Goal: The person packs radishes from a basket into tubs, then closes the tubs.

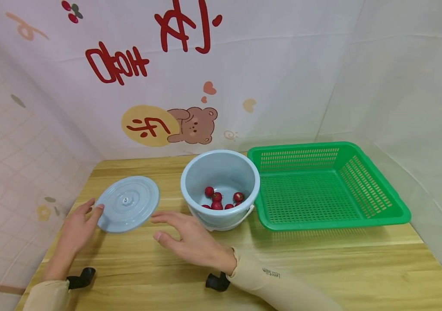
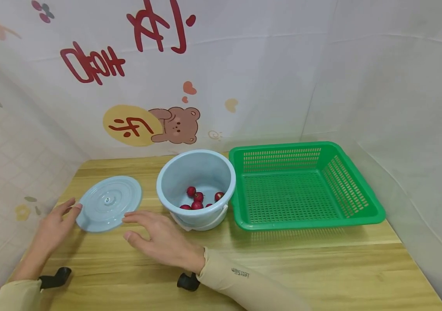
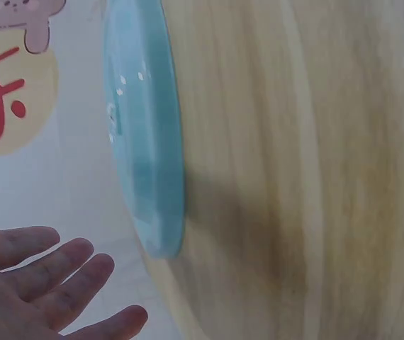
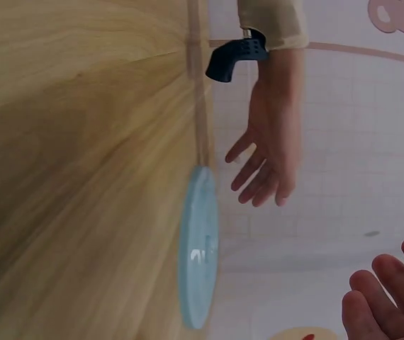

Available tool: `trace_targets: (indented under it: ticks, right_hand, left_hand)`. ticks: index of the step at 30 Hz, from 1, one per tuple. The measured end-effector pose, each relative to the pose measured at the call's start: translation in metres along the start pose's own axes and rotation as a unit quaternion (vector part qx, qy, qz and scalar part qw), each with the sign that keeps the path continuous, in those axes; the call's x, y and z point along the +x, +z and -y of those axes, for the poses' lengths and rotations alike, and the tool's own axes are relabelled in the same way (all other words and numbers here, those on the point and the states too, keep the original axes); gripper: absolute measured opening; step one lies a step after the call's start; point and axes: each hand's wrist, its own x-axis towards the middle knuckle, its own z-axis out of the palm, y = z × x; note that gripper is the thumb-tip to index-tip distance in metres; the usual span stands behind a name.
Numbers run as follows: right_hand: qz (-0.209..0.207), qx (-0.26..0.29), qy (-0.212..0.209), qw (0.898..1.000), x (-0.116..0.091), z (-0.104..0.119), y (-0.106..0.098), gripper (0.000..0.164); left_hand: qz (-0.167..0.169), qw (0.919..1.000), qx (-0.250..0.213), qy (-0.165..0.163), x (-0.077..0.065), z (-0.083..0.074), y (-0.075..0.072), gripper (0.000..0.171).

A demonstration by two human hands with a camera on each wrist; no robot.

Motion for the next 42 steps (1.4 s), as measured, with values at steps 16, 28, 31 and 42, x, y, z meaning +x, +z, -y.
trace_targets:
  ticks: [16,28,31,42]
  right_hand:
    - [-0.025,0.040,0.137,0.989,0.031,-0.021,0.035,0.048]
    - [-0.064,0.071,0.218,0.971,0.058,-0.042,0.057,0.054]
    - [-0.072,0.067,0.226,0.969,0.064,-0.046,0.061,0.055]
    - [-0.100,0.066,0.274,0.954,0.084,-0.056,0.069,0.059]
  left_hand:
    - [0.043,0.9984,0.023,-0.027,0.027,0.019,-0.003,0.078]
    - [0.077,0.9952,0.051,-0.032,0.040,0.030,-0.003,0.085]
    - [0.083,0.9944,0.055,-0.036,0.043,0.030,-0.002,0.086]
    - [0.093,0.9916,0.082,-0.038,0.049,0.024,-0.002,0.086]
